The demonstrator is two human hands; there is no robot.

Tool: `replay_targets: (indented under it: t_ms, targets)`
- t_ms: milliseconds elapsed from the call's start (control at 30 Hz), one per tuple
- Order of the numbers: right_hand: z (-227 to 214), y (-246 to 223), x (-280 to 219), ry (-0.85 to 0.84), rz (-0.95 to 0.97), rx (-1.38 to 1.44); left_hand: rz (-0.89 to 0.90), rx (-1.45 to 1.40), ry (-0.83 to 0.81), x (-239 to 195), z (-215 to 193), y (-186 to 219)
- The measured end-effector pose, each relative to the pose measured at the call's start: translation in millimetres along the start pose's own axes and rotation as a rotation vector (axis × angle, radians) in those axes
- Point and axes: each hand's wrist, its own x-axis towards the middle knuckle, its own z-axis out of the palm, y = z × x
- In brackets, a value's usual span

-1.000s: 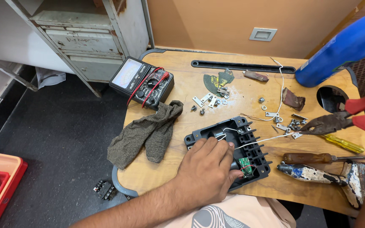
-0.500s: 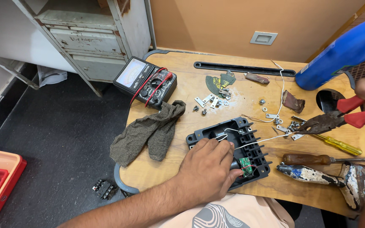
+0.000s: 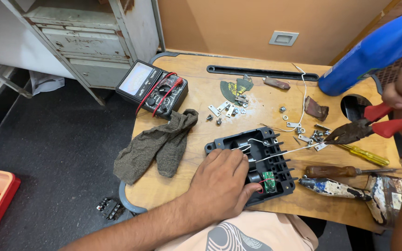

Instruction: The person disassembles and reassembles internal components of a black electromechanical housing, using pliers to manipulate wires and a cloth to wipe various small metal parts and the interior.

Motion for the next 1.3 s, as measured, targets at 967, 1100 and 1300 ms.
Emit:
replay_targets:
  t_ms: [967, 1100, 1300]
  targets:
    - [41.0, 9.6, 12.6, 0.077, -0.090, 0.040, -0.038, 0.008, 0.018, -2.7, -3.5, -3.0]
    - [52.9, -4.2, 43.0, 0.018, -0.094, 0.116, -0.041, 0.018, 0.018, -2.7, -4.5, -2.4]
    - [94.4, -25.5, 89.2, -0.085, -0.084, 0.217, -0.058, 0.004, -0.038, -0.6, -10.3, -2.7]
